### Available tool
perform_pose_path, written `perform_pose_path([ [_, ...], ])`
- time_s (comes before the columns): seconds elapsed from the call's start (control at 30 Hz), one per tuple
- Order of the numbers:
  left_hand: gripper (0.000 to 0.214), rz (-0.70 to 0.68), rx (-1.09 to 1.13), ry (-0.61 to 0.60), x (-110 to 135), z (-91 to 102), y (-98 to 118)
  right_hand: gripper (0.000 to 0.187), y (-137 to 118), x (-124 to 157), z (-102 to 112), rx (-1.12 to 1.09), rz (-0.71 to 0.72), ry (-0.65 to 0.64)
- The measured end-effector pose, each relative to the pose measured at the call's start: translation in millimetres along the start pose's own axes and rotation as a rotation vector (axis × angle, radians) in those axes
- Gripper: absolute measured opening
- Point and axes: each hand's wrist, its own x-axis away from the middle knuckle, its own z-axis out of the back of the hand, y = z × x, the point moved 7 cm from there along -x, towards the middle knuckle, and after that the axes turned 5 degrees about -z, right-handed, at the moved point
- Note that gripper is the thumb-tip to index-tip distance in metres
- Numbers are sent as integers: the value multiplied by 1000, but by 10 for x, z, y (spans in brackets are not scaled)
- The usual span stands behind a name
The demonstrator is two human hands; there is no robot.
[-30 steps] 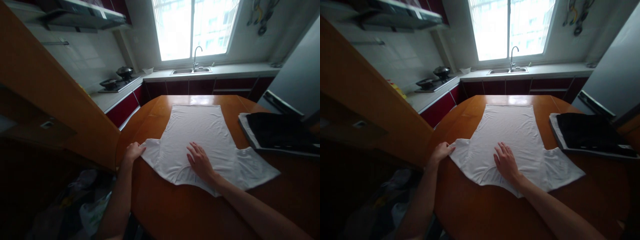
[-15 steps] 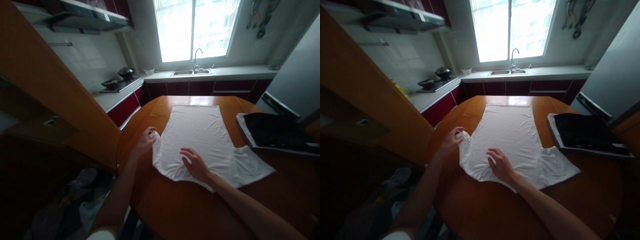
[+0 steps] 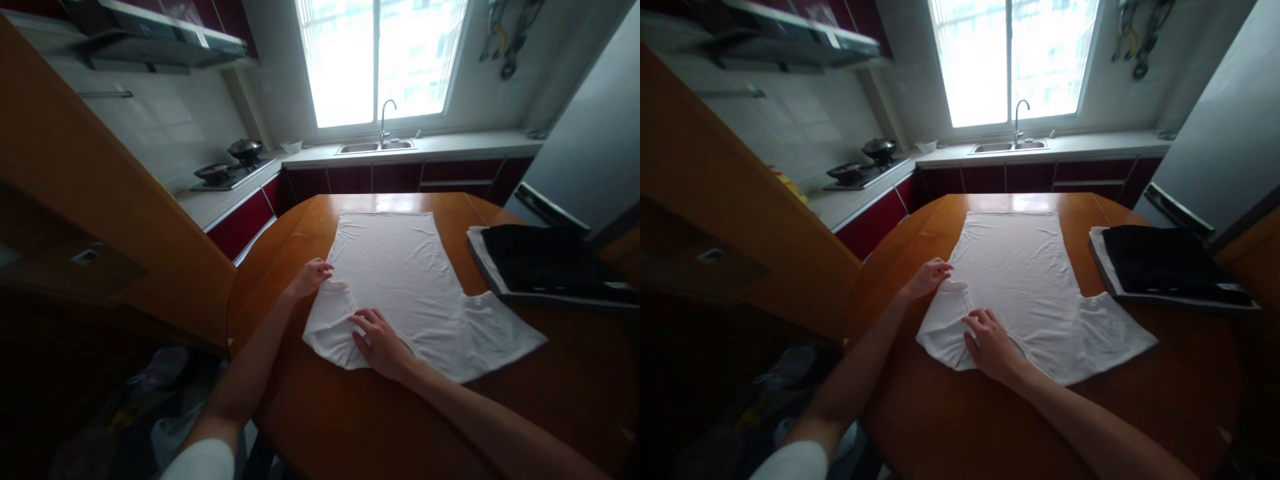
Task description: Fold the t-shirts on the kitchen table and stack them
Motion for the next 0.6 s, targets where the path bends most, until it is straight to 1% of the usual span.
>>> perform_pose_path([
  [0.07, 18, -75, -38, -72, 49, -114, 2, 33, -36, 20, -23, 129, 42, -27],
  [0.17, 11, -96, -115, -99, 56, -217, -11, 36, -47, 50, -84, 255, 70, -86],
  [0.27, 12, -60, -174, -86, 32, -277, -20, 36, -63, 65, -105, 287, 80, -116],
  [0.37, 13, -6, -249, -50, 32, -313, -32, 32, -93, 62, -97, 274, 93, -131],
  [0.43, 12, 23, -312, -52, 36, -329, -59, 28, -104, 57, -98, 265, 107, -147],
  [0.5, 14, 44, -348, -36, 34, -293, -107, 25, -99, 55, -103, 262, 115, -157],
  [0.53, 15, 54, -349, 2, 32, -237, -137, 24, -94, 55, -106, 260, 116, -159],
  [0.6, 19, 64, -329, 116, 40, -72, -196, 25, -82, 55, -105, 252, 115, -154],
])
